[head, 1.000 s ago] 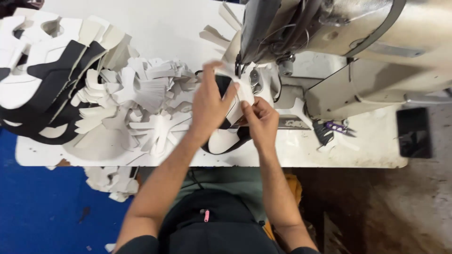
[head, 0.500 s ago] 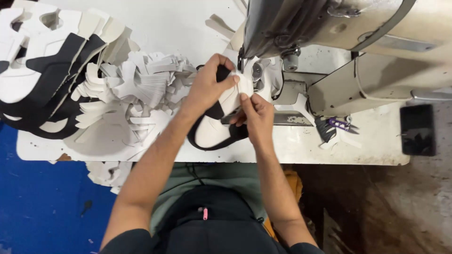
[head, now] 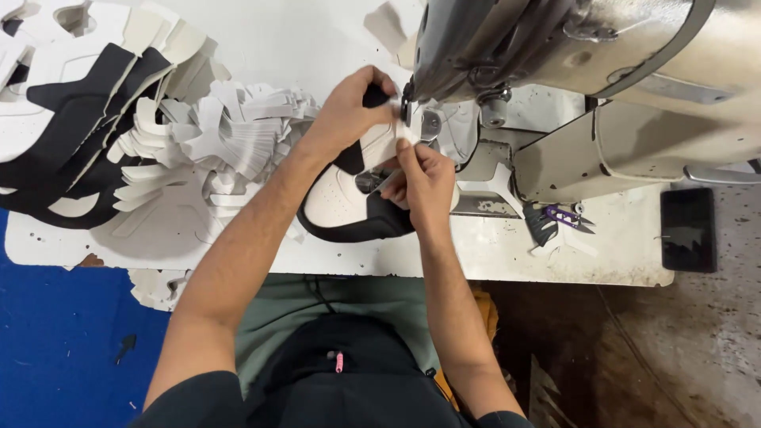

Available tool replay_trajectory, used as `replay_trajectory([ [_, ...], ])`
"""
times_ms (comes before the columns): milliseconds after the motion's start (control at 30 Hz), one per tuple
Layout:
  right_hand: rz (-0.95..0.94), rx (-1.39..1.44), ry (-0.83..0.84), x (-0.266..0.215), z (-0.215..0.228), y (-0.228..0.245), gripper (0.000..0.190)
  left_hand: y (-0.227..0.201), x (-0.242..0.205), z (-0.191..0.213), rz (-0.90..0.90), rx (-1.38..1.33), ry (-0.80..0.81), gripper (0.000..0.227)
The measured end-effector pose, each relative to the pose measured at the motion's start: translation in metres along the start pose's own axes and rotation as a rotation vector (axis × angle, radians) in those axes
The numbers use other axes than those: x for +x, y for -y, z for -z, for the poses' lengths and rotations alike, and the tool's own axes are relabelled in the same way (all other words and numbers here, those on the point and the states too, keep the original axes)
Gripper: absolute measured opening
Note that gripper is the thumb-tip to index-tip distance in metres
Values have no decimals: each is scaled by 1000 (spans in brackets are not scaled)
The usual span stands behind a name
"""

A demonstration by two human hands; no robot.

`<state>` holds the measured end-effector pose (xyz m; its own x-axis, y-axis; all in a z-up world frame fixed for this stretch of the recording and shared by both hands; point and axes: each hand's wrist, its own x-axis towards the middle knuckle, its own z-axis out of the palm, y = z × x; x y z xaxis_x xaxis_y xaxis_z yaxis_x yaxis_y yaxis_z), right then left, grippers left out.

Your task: The person aligns black and white shoe parts under a sewing machine needle and sews them together. They use scissors to cut the thread after each stitch and place the finished piece aside before picking up the next pair of parts to repeat the process.

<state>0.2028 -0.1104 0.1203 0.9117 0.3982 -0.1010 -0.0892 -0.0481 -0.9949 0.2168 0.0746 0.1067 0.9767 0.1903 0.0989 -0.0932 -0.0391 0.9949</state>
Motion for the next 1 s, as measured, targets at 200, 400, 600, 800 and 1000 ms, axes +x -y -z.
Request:
replay_trajectory([
  [200,-38,-74,-7,12,1,2,51,14,11,0,17,-85,-32,26],
  [400,-41,-392,-39,11,-3,32,52,28,11,-7,-29,51,-191,27],
  [600,-41,-694,65,10,13,53,41,12,-27,-26,-58,67,-422,31],
  [800,639,-742,-235,-22,114,36,29,30,-70,-44,-130,-203,-436,30],
  [1000,1036,-969,-673,-1,255,27,60,27,-86,-49,-159,-233,-448,32],
])
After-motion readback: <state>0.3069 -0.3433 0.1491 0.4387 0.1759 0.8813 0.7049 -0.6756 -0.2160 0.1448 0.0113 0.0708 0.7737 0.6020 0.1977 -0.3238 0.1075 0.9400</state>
